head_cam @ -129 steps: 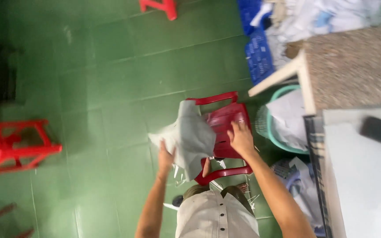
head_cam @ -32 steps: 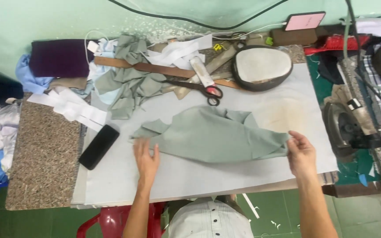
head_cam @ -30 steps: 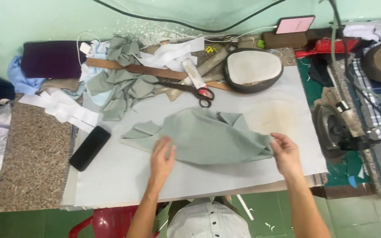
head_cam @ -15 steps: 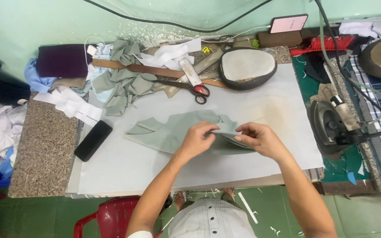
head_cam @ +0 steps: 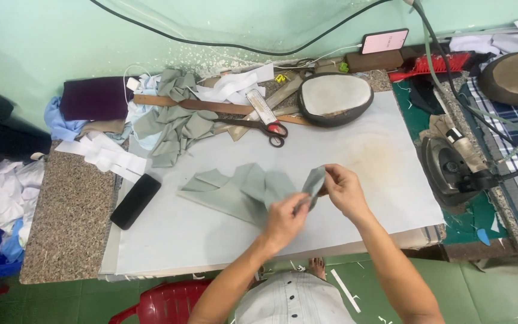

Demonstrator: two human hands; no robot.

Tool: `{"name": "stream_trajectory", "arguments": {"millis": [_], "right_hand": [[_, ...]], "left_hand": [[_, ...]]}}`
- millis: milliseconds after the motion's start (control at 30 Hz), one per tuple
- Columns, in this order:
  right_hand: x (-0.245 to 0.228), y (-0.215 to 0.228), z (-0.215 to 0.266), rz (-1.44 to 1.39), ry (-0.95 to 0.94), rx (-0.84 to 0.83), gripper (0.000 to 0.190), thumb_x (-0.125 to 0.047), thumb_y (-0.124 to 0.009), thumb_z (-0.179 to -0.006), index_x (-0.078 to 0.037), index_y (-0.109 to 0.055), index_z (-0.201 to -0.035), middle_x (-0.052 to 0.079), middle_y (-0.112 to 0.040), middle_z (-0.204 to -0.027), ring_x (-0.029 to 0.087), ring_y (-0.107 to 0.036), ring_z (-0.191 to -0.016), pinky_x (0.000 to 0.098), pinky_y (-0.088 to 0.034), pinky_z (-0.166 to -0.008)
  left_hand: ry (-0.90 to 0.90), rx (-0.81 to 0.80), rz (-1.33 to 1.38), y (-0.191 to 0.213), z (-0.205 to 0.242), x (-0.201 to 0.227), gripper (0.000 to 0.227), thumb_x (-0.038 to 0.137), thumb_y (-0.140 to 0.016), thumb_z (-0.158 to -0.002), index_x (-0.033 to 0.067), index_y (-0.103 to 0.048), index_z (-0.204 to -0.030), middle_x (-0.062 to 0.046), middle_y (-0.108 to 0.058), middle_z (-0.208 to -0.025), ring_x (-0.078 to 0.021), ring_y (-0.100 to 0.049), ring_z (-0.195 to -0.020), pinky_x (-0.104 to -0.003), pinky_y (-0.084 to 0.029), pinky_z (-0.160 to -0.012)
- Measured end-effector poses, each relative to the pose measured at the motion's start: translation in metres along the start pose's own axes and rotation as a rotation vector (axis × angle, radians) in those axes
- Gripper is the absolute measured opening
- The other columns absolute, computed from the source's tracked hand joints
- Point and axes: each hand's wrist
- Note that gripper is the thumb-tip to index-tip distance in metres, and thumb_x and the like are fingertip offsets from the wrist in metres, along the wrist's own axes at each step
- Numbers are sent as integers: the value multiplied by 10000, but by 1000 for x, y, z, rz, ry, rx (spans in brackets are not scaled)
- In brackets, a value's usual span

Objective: The person irons a light green fabric piece on a white worktable, then uses scissors to trim the edge. They fold the fabric, iron it again, and continue pressing the edges with an iron.

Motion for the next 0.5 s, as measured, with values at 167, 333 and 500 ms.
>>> {"name": "stream_trajectory", "arguments": {"millis": [167, 333, 500], "right_hand": [[59, 7, 4, -411, -210, -85, 411, -343, -560, -1001, -9, -715, -1183, 128, -649, -788, 198, -689, -700, 413, -623, -706], [48, 2, 26, -92, -150, -49, 317, -103, -837, -829, -22, -739, -1120, 84, -728, -842, 158, -644, -827, 308, -540, -792], [66, 38, 55, 16, -256, 80, 310, -37, -759, -901, -2, -723, -1207, 195, -748, -953, 243, -663, -937, 403, -508, -897]], "left_hand": [[-105, -62, -40, -38, 27, -19, 138, 51, -682, -932, 63, -764, -1043, -139, -782, -883, -284, -770, -806, -336, -621, -627], [-106, -347, -57, -37, 32, 8, 164, 105, -642, -996, 1, -716, -1100, -201, -742, -919, -358, -743, -854, -392, -610, -698], [-27, -393, 122, -42, 72, -43, 148, 136, -695, -1001, 50, -773, -1092, -174, -774, -949, -312, -755, -852, -363, -608, -705]]}}
Point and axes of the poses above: each hand's wrist, its own z-axis away from the middle knuckle, its own y-axis out of the back of the hand, x = y × z
